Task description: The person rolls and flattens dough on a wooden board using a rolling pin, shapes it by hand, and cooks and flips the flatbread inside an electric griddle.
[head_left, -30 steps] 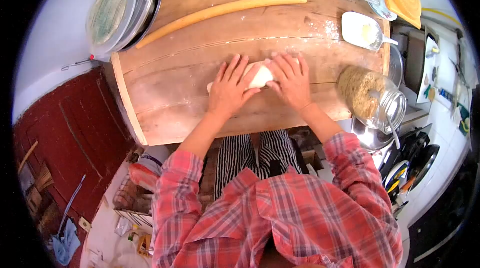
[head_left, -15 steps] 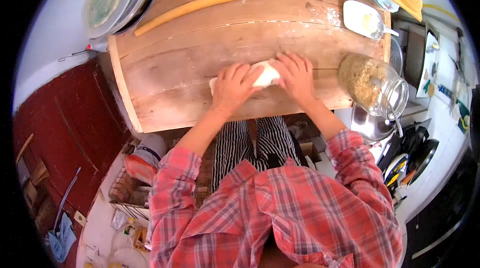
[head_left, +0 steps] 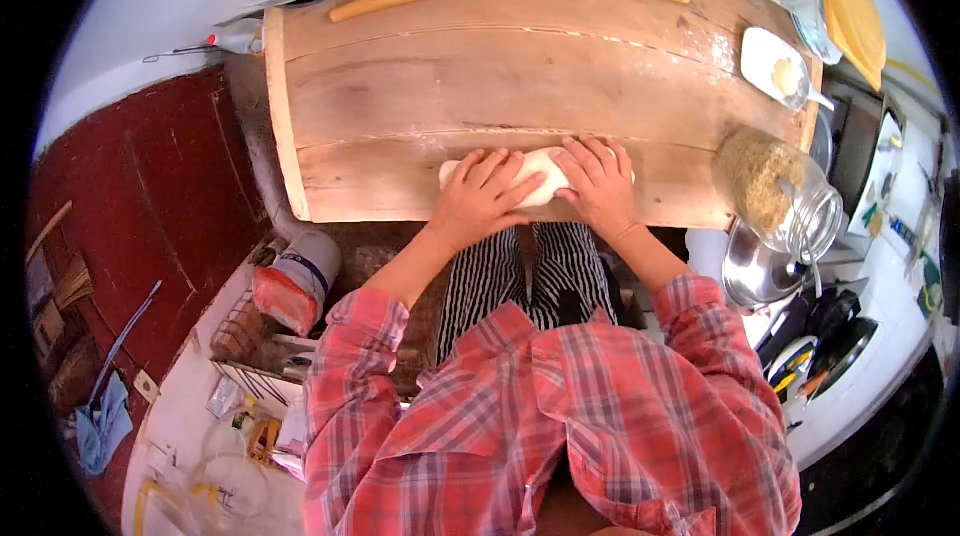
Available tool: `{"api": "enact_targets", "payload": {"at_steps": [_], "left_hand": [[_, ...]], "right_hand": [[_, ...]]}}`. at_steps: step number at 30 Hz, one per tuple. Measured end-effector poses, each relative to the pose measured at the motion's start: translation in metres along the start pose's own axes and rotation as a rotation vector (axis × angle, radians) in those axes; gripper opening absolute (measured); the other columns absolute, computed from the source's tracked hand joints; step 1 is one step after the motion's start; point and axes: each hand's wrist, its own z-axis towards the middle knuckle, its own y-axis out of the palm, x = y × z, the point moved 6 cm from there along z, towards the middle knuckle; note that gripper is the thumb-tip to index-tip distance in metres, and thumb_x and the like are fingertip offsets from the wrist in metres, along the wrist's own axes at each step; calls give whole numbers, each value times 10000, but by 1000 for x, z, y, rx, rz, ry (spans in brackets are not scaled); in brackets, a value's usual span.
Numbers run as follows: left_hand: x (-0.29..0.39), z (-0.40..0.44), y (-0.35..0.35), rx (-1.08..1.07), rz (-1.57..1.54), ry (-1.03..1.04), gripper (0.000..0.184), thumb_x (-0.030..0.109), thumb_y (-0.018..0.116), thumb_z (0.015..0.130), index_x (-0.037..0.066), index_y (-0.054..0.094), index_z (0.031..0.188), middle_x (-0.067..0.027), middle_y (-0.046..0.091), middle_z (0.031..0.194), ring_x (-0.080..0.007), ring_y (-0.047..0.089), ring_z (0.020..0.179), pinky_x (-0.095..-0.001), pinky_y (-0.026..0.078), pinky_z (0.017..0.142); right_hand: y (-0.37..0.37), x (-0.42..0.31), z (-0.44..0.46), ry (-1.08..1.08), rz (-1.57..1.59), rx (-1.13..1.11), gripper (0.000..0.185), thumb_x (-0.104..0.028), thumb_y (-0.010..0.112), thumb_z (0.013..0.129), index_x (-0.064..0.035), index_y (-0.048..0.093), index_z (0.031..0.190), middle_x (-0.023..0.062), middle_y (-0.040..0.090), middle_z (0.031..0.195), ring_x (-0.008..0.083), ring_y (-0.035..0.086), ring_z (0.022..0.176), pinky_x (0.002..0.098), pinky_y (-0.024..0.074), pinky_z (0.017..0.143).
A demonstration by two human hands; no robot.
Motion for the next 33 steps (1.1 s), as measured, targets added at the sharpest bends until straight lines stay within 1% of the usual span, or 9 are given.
{"api": "enact_targets", "payload": {"at_steps": [5,7,11,14,17,21,24,31,33], "left_hand": [[-23,3,-2,-26,12,-94,620,247,684,721,214,547,1325,-54,584,1173,-242,542,965,-392,456,857],[-40,12,-32,106,145,-111,604,207,665,699,198,574,1296,-43,587,1111,-210,544,923,-364,461,805],[-118,10,-50,158,69,-354,526,258,671,758,192,582,1273,-49,586,1150,-248,561,994,-397,464,843],[-138,4,-34,63,184,-252,548,259,697,760,219,561,1289,-46,577,1209,-257,549,1088,-419,456,893],[-126,21,-45,35,214,-122,628,221,729,724,232,530,1319,-44,564,1251,-238,527,1149,-413,455,917],[-138,25,-43,17,166,-196,706,205,736,727,242,466,1379,-41,540,1283,-252,511,1155,-397,456,927],[-156,51,-61,186,206,-185,715,202,744,703,321,482,1357,-1,550,1261,-222,521,1161,-392,469,876],[-148,42,-48,44,44,-369,726,240,757,704,279,473,1371,-40,541,1279,-248,488,1212,-405,456,917],[-128,20,-37,101,31,-299,715,249,751,710,247,477,1371,-57,529,1309,-249,480,1231,-420,429,974]], "right_hand": [[-4,7,29,-17,105,-48,489,-331,659,792,-168,573,1245,18,558,1202,231,507,1064,398,382,913],[-27,-3,59,44,158,33,466,-207,691,758,-133,597,1208,58,576,1173,276,521,1036,409,392,884],[-2,-5,120,-48,-12,148,447,-256,649,801,-127,590,1225,88,572,1183,297,518,1042,427,387,898],[23,-7,138,-92,-125,67,438,-308,630,818,-152,594,1226,66,568,1201,277,516,1082,431,383,918],[17,-10,148,-123,5,127,446,-369,636,819,-151,590,1205,43,574,1183,242,504,1099,442,376,955],[13,1,161,-53,79,59,476,-361,647,823,-182,564,1257,21,562,1210,223,500,1116,426,380,930],[-1,6,182,-15,-69,250,418,-309,601,879,-204,554,1280,8,564,1230,216,516,1094,398,378,886],[6,15,180,20,-39,132,419,-283,599,873,-187,552,1279,9,559,1253,240,520,1045,408,376,900],[-7,-2,148,22,1,121,474,-357,620,843,-190,540,1280,5,568,1220,211,500,1139,426,365,948]]}}
